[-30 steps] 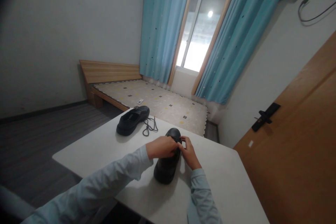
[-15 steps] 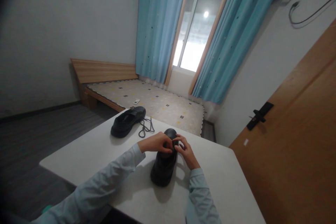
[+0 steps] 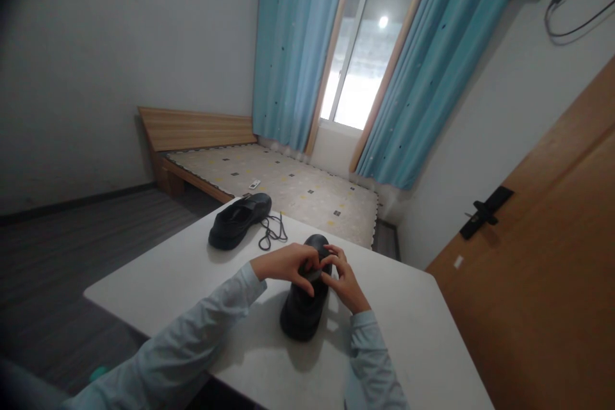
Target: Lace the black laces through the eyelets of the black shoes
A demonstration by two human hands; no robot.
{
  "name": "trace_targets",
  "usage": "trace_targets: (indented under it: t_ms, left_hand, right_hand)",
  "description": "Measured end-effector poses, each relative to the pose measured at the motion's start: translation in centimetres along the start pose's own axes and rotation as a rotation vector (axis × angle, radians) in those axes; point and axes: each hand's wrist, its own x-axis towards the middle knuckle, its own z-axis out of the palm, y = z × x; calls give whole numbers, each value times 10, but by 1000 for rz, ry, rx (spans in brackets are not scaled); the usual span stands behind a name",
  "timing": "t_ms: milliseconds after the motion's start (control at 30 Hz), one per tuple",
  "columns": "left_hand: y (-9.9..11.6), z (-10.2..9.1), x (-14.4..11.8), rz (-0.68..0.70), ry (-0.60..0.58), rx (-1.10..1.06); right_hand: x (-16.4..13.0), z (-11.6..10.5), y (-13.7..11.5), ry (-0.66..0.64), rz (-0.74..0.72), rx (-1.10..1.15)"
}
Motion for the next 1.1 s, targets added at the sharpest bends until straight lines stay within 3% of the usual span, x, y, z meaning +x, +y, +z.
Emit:
trace_targets:
  t_ms: [167,400,567,800,1100]
  left_hand:
    - [4,-1,0,16,-26,147]
    - [7,3,-2,108,131,29]
    - [12,5,-3,142,151,39]
    - [24,2,-6,112,141,240]
    - [46,9,-36,53,307,455]
  right_hand:
    - [-2,1,1,-24,-22,13]
    - [-1,4,19,-87,5,44]
    - [0,4,32,-86,-1,31]
    - [1,2,36,-120,-26,50]
    - [0,4,24,-123,-52,132]
